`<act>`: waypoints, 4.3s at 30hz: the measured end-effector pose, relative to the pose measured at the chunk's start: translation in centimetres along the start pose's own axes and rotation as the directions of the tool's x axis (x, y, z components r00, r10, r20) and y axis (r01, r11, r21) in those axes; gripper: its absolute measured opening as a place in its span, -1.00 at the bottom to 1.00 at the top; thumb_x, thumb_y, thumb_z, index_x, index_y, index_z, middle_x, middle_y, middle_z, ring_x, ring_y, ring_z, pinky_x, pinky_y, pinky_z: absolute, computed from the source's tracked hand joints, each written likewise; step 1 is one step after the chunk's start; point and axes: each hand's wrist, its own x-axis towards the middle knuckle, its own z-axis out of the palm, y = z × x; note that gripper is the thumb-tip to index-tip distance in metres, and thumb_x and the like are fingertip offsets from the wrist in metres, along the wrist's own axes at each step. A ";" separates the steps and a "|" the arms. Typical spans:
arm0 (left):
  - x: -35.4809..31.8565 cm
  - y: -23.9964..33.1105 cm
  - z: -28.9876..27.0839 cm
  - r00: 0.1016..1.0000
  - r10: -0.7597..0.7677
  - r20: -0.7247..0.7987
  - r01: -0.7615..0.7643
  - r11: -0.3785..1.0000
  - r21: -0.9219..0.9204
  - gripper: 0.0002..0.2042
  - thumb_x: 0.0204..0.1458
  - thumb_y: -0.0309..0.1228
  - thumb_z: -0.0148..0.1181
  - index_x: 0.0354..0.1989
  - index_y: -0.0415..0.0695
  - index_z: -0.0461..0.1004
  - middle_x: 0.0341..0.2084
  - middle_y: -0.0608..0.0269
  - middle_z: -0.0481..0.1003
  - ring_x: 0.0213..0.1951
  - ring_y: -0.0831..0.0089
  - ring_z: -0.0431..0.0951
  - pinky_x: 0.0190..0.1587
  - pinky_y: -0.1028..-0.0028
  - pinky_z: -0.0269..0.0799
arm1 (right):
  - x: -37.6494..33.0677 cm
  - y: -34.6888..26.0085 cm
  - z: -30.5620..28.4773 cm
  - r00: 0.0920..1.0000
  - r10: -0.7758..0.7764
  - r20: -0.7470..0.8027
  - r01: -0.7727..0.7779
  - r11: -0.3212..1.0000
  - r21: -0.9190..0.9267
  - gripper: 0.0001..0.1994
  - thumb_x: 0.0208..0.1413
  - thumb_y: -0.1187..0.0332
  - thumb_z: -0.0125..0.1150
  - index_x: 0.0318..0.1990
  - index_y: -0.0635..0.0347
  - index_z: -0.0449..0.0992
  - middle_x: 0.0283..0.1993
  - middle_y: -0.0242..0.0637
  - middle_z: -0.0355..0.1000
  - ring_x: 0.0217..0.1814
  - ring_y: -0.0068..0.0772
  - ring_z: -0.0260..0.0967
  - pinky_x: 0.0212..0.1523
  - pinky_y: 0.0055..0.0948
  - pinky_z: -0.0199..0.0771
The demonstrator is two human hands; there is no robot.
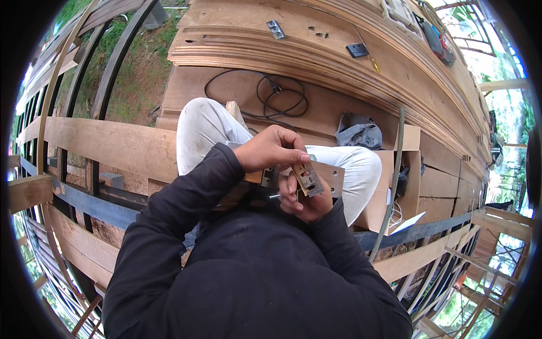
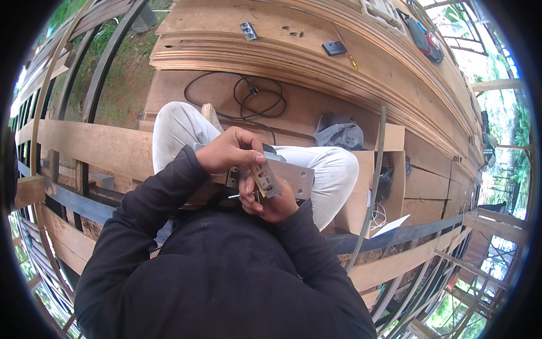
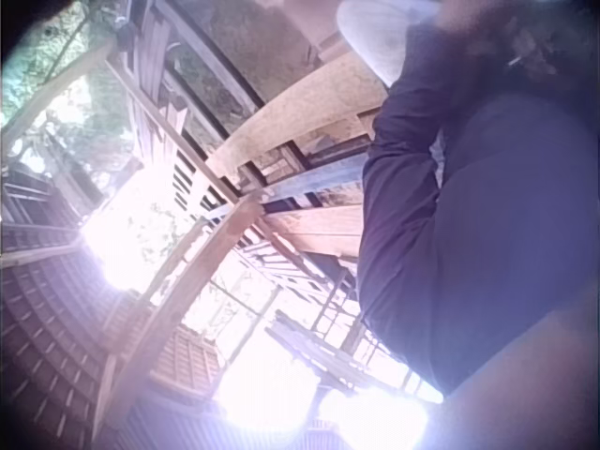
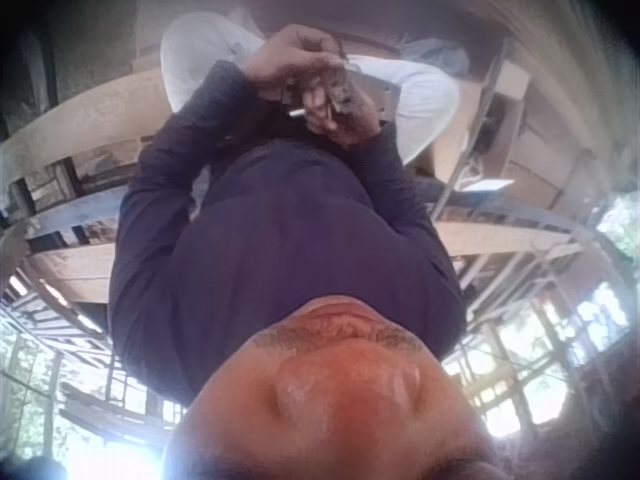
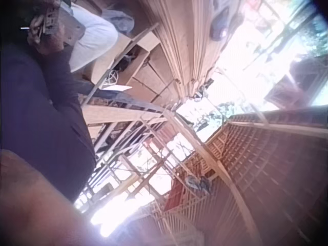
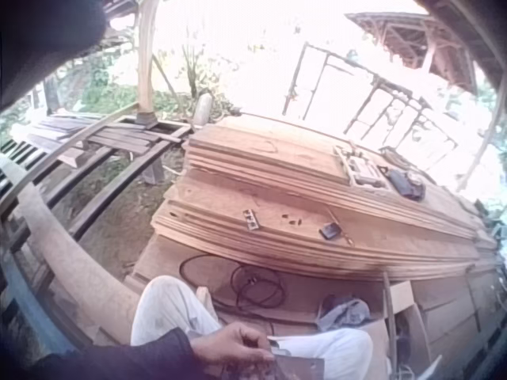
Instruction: The person sits on a wooden floor and assembles a small electrical component, likely a switch or socket, using a screwdriver. They manipulate the metal housing, insert internal parts, and tighten screws to secure the assembly.
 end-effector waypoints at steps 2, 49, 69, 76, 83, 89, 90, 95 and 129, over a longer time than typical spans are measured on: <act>0.0 0.0 0.0 1.000 0.003 0.001 -0.003 1.000 0.003 -0.84 0.15 -0.37 0.30 -0.37 -0.21 0.57 -0.51 0.43 0.52 -0.48 0.72 0.44 -0.45 0.65 0.33 | 0.0 0.0 0.0 1.000 -0.002 0.003 0.002 1.000 0.001 -0.49 0.36 0.01 -0.29 -0.29 0.29 0.46 -0.41 -0.25 0.30 -0.63 -0.52 0.17 -0.56 -0.49 0.13; 0.1 0.0 0.2 0.986 -0.140 0.089 0.145 0.988 -0.050 -0.69 0.24 -0.40 0.12 0.07 -0.34 0.46 -0.13 0.19 0.57 -0.10 0.50 0.58 0.01 0.48 0.49 | -1.7 -2.6 8.3 0.625 -0.731 0.274 -0.167 -0.468 -0.868 -0.69 0.09 0.18 0.37 -0.49 0.22 0.50 -0.55 -0.24 0.32 -0.57 -0.18 0.31 -0.54 -0.29 0.27; 0.5 -0.9 -0.6 0.990 0.113 0.082 -0.092 0.970 -0.225 -0.89 0.13 -0.64 0.14 -0.31 -0.15 0.55 0.06 -0.17 0.49 0.00 0.22 0.59 0.09 0.30 0.51 | -2.5 -1.5 5.7 0.545 -0.644 0.538 -0.096 -0.685 -0.722 -0.62 -0.30 0.53 0.43 -0.20 0.21 0.53 -0.33 -0.30 0.36 -0.39 -0.27 0.38 -0.44 -0.31 0.40; 0.5 -1.2 -0.6 0.978 0.176 0.110 -0.139 0.951 -0.278 -0.91 0.11 -0.65 0.17 -0.32 -0.18 0.55 0.05 -0.11 0.51 -0.01 0.25 0.60 0.06 0.36 0.53 | -2.7 -0.9 4.0 0.504 -0.648 0.572 -0.078 -0.693 -0.717 -0.58 -0.30 0.55 0.45 -0.16 0.17 0.52 -0.25 -0.29 0.35 -0.34 -0.25 0.39 -0.40 -0.31 0.42; 0.4 -1.1 -0.8 0.975 0.176 0.134 -0.131 0.948 -0.290 -0.89 0.07 -0.66 0.17 -0.32 -0.18 0.56 0.06 -0.11 0.51 0.01 0.22 0.59 0.08 0.32 0.52 | -2.7 -0.7 3.6 0.491 -0.648 0.582 -0.068 -0.695 -0.716 -0.57 -0.28 0.55 0.44 -0.14 0.14 0.53 -0.25 -0.31 0.35 -0.35 -0.27 0.37 -0.39 -0.32 0.41; 0.4 -1.2 -0.7 0.972 0.193 0.132 -0.143 0.938 -0.316 -0.86 0.11 -0.61 0.19 -0.17 -0.20 0.55 0.04 -0.08 0.52 0.04 0.19 0.57 0.12 0.29 0.48 | -2.6 -0.4 2.8 0.481 -0.648 0.591 -0.058 -0.696 -0.716 -0.51 -0.35 0.59 0.47 -0.13 0.14 0.49 -0.23 -0.27 0.34 -0.34 -0.22 0.38 -0.42 -0.31 0.41; 0.4 -1.2 -0.7 0.973 0.190 0.131 -0.141 0.938 -0.316 -0.85 0.11 -0.60 0.20 -0.15 -0.20 0.55 0.03 -0.07 0.53 0.04 0.19 0.57 0.12 0.28 0.48 | -2.6 -0.4 2.7 0.483 -0.651 0.585 -0.055 -0.689 -0.722 -0.51 -0.35 0.60 0.47 -0.14 0.14 0.48 -0.22 -0.26 0.35 -0.33 -0.22 0.39 -0.42 -0.30 0.41; 0.5 -1.4 -0.8 0.950 0.250 0.189 -0.181 0.930 -0.321 -0.81 0.08 -0.56 0.28 -0.12 -0.20 0.55 -0.05 -0.01 0.56 0.02 0.22 0.57 0.11 0.29 0.47 | -2.6 -0.1 2.3 0.499 -0.659 0.563 -0.035 -0.664 -0.747 -0.55 -0.29 0.61 0.44 -0.15 0.15 0.46 -0.23 -0.21 0.38 -0.33 -0.16 0.43 -0.41 -0.29 0.46; 0.4 -0.4 0.1 1.000 0.014 -0.025 -0.013 1.000 0.020 -0.78 0.17 -0.42 0.15 -0.07 -0.25 0.50 -0.15 0.24 0.55 -0.07 0.50 0.51 0.07 0.45 0.39 | -4.0 0.6 7.6 0.775 -0.561 -0.290 0.196 0.651 -0.734 -0.74 0.15 0.42 0.31 -0.06 0.25 0.41 -0.17 -0.39 0.48 -0.15 -0.66 0.37 -0.07 -0.59 0.38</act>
